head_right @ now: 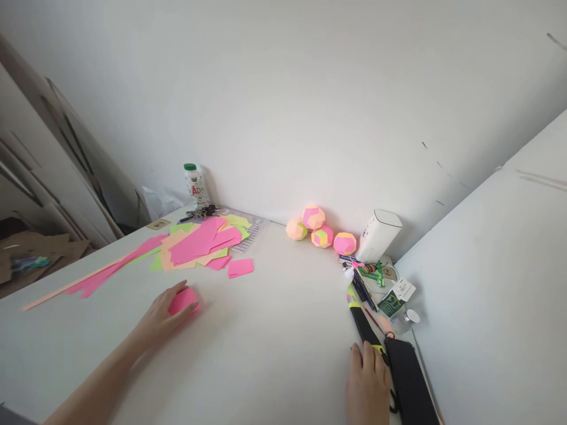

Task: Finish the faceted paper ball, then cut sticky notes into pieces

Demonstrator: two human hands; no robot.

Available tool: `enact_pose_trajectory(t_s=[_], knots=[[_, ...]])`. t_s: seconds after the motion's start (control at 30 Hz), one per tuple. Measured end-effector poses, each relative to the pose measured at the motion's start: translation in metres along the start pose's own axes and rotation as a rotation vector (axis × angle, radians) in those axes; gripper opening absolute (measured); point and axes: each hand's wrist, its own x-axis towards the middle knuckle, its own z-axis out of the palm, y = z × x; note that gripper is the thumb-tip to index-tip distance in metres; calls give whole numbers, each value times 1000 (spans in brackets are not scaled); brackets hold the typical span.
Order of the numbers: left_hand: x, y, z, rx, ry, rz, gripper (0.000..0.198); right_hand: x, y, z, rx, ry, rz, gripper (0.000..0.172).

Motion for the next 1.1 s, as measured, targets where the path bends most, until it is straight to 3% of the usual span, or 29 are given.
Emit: enact_pose_trajectory(t_s=[0.27, 0.5, 0.7, 0.87, 0.97, 1.07, 1.1], knots=[[-12, 11, 34, 101, 10, 378, 67, 4, 2, 15, 237, 57, -115, 45], [-40, 60, 67, 32, -124, 670, 70, 54, -1, 26, 288, -35, -102, 43], [-57, 121, 97, -20, -287, 754, 80, 83, -6, 29, 202, -109, 10, 28], [-65, 166, 117, -38, -384, 801, 82, 87, -6, 28, 125, -125, 72, 28], [-67, 178, 123, -46, -398, 827, 81, 88, 1, 37, 120, -130, 71, 25], [-67, 181, 123, -26, -418, 825, 80, 92, 11, 52, 151, -143, 31, 10], [-67, 181, 122, -22, -424, 823, 80, 94, 14, 57, 163, -146, 22, 13]])
